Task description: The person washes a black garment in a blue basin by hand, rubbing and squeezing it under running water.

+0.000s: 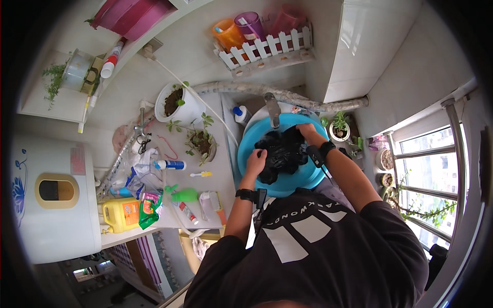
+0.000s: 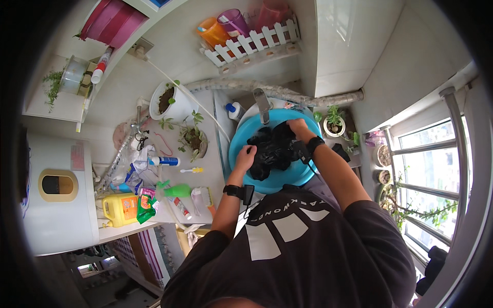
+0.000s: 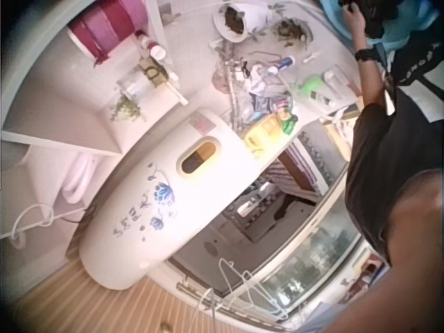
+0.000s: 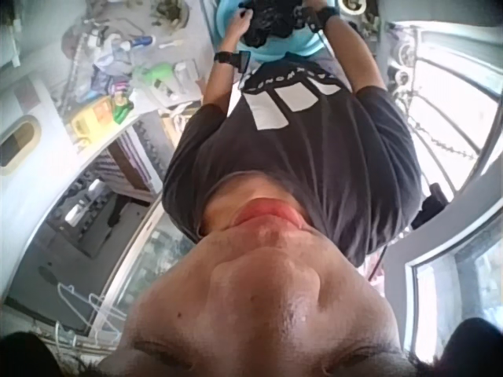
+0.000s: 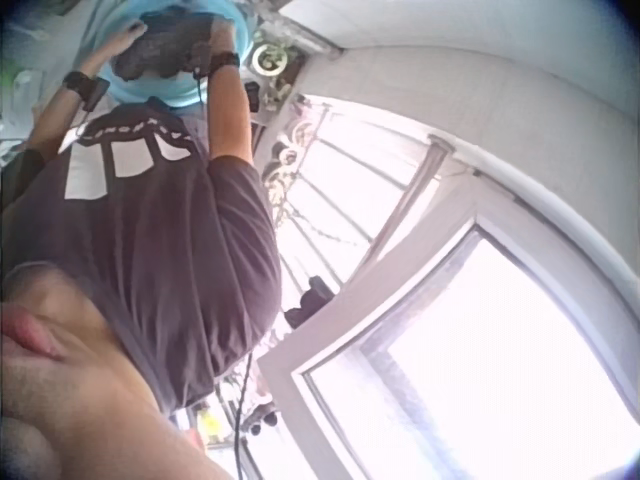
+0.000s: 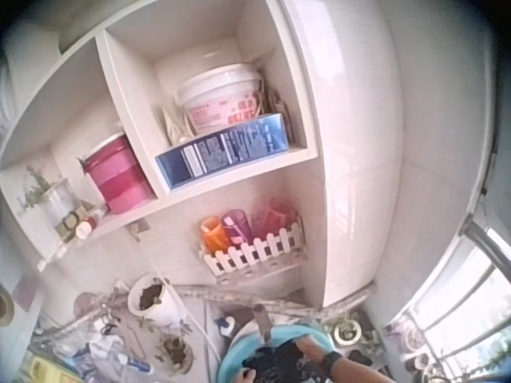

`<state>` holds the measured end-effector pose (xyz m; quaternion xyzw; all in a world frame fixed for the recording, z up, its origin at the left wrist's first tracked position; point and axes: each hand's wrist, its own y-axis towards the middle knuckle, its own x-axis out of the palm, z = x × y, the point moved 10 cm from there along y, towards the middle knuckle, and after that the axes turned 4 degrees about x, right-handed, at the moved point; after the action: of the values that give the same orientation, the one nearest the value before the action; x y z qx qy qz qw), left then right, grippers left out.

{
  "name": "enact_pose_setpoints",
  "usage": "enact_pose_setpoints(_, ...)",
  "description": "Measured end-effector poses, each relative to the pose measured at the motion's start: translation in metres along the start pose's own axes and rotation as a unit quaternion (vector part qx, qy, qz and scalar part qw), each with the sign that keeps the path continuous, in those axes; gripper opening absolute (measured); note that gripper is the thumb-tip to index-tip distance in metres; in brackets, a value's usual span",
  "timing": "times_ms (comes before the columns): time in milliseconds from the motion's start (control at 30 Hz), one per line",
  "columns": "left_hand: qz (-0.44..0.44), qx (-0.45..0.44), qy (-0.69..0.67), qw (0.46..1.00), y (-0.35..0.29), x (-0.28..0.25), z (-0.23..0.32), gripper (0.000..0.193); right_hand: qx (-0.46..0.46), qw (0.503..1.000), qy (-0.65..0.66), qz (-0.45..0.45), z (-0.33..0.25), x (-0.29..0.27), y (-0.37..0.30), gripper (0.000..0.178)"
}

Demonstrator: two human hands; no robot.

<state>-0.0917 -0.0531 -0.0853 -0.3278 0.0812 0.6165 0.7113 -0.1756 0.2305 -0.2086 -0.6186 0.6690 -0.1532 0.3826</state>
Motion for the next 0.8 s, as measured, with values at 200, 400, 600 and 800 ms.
enact_pose_setpoints(200, -0.076, 0.125, 0.319, 0.937, 0.027, 0.036, 0.042, 0.087, -0.207, 0.972, -0.095, 0.059, -0.036, 0.002, -0.040, 0.050)
enact_pose_setpoints(400, -0.238, 0.178, 0.400, 0.867, 0.053, 0.096, 0.021, 0.121, -0.241, 0.822, -0.501, -0.124, -0.022, 0.079, -0.102, 0.108)
enact_pose_setpoints(600, -0.275, 0.088, 0.421, 0.860, 0.078, 0.118, -0.008, 0.107, -0.170, 0.886, -0.408, -0.139, -0.008, 0.080, -0.059, 0.101)
enact_pose_setpoints(800, -0.228, 0.115, 0.204, 0.945, 0.124, 0.160, -0.014, 0.061, -0.181, 0.941, -0.277, -0.075, 0.023, 0.055, 0.009, 0.076)
